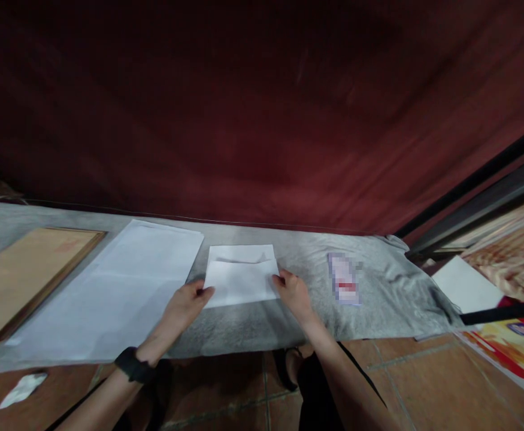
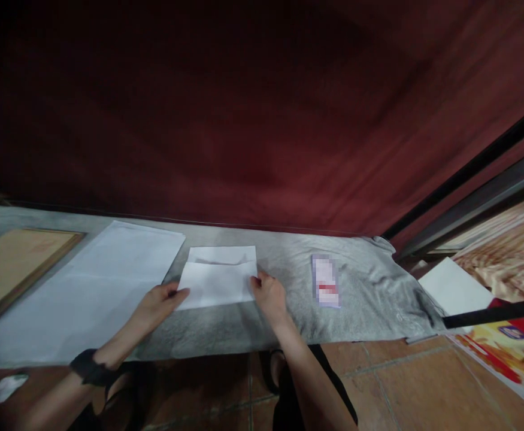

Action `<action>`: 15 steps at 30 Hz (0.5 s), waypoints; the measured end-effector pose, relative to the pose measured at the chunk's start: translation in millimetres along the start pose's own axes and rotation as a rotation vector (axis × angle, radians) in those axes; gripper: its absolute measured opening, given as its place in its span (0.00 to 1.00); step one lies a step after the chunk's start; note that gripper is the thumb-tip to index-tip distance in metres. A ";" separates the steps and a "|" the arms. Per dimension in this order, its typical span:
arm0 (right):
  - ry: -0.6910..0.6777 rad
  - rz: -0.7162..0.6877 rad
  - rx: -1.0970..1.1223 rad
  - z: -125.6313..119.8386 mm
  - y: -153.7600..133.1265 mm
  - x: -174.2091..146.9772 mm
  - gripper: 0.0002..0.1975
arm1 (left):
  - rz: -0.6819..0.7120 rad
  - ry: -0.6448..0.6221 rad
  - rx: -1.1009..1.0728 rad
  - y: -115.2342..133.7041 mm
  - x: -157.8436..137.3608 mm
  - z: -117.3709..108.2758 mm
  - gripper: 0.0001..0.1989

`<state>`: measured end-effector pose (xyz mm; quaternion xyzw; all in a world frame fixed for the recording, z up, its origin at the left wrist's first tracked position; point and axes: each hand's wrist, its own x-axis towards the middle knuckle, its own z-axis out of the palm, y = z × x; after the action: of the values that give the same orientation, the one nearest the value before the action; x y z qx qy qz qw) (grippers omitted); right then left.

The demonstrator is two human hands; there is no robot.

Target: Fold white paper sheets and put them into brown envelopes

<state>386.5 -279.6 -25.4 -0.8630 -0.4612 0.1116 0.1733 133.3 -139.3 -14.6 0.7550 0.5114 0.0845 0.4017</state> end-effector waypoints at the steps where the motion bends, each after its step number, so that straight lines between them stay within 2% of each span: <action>1: -0.001 0.015 -0.036 0.6 -2.6 1.4 0.13 | -0.009 0.002 0.055 2.0 2.0 -0.6 0.16; 8: 0.015 0.092 -0.180 4.7 -18.6 15.3 0.14 | -0.072 0.024 0.400 19.1 13.5 -1.9 0.15; 15: 0.072 0.113 -0.173 7.0 -29.0 29.1 0.15 | -0.092 0.100 0.499 36.7 20.1 -0.7 0.19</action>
<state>378.0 -239.0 -21.1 -0.9029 -0.4130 0.0500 0.1081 168.1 -127.7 5.7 0.8014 0.5696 -0.0253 0.1807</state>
